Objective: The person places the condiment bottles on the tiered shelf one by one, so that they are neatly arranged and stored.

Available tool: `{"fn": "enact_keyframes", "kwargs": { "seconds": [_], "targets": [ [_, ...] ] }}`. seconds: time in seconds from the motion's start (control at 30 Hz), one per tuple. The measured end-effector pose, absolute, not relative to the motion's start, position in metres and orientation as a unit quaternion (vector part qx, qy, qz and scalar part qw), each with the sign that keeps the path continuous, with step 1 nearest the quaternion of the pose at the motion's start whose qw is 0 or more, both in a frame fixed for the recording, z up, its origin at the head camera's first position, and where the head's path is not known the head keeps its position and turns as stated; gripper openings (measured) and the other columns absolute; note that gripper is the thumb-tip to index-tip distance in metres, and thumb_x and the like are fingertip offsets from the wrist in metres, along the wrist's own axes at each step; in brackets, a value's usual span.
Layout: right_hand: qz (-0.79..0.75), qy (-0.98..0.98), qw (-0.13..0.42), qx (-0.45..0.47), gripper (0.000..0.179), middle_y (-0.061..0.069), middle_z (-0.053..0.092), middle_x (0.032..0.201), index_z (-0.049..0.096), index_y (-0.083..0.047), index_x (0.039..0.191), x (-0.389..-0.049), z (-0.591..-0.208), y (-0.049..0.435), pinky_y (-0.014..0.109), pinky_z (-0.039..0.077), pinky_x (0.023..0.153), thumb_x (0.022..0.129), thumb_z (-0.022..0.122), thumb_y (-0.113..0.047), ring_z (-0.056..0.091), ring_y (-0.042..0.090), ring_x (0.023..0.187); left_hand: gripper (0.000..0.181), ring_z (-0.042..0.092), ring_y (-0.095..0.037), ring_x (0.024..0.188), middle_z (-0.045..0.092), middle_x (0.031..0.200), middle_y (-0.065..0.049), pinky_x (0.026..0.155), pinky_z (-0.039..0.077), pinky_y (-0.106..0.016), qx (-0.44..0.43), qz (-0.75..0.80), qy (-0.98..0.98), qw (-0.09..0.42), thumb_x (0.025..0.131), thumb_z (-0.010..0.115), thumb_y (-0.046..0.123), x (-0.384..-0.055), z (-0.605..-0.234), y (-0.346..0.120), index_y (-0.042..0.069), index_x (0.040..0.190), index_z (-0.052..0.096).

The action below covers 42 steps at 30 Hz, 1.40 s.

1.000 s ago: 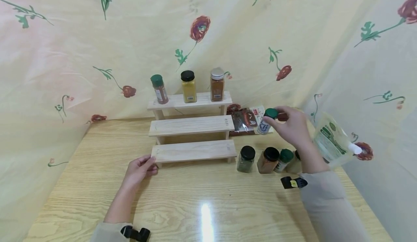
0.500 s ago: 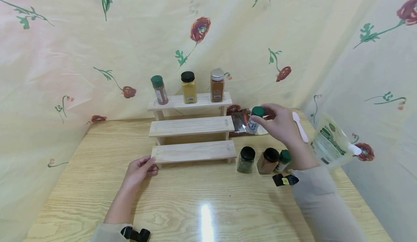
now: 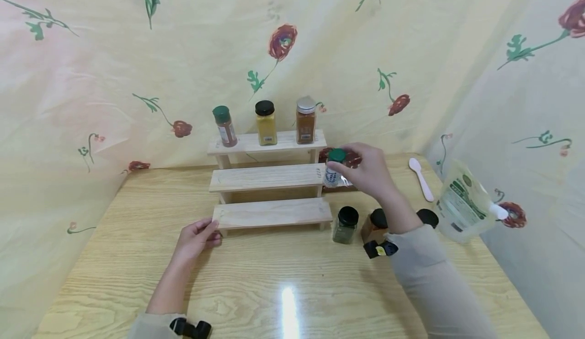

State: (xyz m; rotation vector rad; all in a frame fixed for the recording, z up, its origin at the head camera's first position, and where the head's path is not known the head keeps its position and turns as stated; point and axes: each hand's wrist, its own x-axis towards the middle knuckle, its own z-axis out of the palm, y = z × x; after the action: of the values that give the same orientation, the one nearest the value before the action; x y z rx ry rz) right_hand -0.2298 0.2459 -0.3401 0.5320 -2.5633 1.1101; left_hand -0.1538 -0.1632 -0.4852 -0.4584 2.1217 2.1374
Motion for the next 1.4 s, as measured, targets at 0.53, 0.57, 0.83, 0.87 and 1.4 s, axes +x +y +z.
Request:
{"fn": "enact_keyframes", "kwargs": {
  "seconds": [0.53,0.57,0.83,0.87,1.4],
  "targets": [
    [0.419,-0.874,0.124,0.212,0.038,0.010,0.071,0.101,0.072,-0.002,0.116,-0.241,-0.338,0.188,0.021,0.059,0.070,0.087,0.083,-0.024,0.068,0.022,0.082,0.047,0.068,-0.015,0.078,0.067,0.102,-0.018,0.075,0.065,-0.027,-0.150,0.704,0.693,0.048,0.101,0.064,0.012,-0.152,-0.482,-0.163,-0.015,0.137,0.051],
    [0.421,-0.874,0.121,0.213,0.039,0.010,0.071,0.102,0.072,-0.002,0.117,-0.242,-0.338,0.185,0.023,0.060,0.071,0.087,0.084,-0.024,0.068,0.022,0.083,0.047,0.068,-0.015,0.078,0.067,0.102,-0.018,0.075,0.065,-0.026,-0.150,0.704,0.693,0.048,0.101,0.064,0.012,-0.152,-0.482,-0.163,-0.015,0.137,0.051],
    [0.422,-0.875,0.098,0.216,0.045,0.011,0.069,0.107,0.070,-0.002,0.122,-0.248,-0.337,0.158,0.037,0.062,0.078,0.087,0.083,-0.026,0.067,0.024,0.088,0.044,0.068,-0.013,0.077,0.067,0.101,-0.017,0.074,0.064,-0.024,-0.149,0.704,0.692,0.052,0.102,0.064,0.011,-0.154,-0.482,-0.163,-0.014,0.136,0.053],
    [0.424,-0.874,0.095,0.216,0.045,0.011,0.068,0.107,0.069,-0.002,0.122,-0.249,-0.337,0.155,0.038,0.062,0.078,0.087,0.083,-0.026,0.068,0.024,0.089,0.044,0.068,-0.013,0.077,0.067,0.101,-0.017,0.074,0.064,-0.024,-0.150,0.705,0.692,0.053,0.102,0.063,0.012,-0.155,-0.483,-0.163,-0.014,0.136,0.053],
    [0.442,-0.851,0.107,0.263,0.035,0.008,0.071,0.099,0.072,-0.002,0.111,-0.264,-0.345,0.106,0.031,0.062,0.071,0.086,0.084,-0.023,0.069,0.019,0.083,0.042,0.067,-0.013,0.078,0.066,0.099,-0.014,0.074,0.064,-0.023,-0.154,0.704,0.691,0.055,0.101,0.063,0.011,-0.155,-0.485,-0.165,-0.014,0.134,0.054]
  ]
}}
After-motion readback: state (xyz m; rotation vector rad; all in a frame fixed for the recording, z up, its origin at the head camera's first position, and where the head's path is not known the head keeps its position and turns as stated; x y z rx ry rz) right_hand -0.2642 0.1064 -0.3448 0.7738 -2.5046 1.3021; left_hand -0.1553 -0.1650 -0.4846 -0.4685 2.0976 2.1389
